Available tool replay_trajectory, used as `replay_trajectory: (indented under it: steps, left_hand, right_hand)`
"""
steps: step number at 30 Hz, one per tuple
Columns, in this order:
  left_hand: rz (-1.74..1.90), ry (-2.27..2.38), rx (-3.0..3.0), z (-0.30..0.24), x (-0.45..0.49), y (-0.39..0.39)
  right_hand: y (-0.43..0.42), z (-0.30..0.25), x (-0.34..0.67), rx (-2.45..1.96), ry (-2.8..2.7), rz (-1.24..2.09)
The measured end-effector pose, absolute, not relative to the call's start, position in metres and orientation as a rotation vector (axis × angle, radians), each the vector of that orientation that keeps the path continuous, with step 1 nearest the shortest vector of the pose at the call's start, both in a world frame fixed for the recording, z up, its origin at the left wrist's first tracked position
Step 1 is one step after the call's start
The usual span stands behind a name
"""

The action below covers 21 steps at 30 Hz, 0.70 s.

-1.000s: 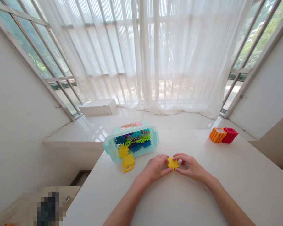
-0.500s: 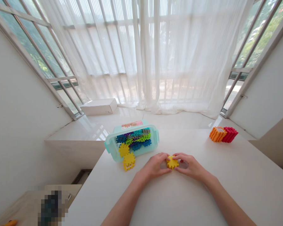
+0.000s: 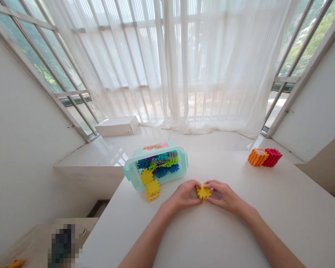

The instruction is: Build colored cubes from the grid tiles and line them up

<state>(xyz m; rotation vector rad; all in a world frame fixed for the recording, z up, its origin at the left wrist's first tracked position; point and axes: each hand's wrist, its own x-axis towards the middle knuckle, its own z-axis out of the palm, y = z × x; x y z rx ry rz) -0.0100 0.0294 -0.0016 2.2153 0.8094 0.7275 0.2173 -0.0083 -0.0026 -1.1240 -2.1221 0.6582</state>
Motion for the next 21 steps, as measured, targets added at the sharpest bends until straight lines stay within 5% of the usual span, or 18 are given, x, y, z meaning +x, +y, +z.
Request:
replay_trajectory:
  steps: [21]
  left_hand:
    - [0.746,0.779,2.215,-0.0033,-0.0095,0.0306]
  right_hand:
    - [-0.0090,-0.0005,0.2183,-1.163,-2.171,0.562]
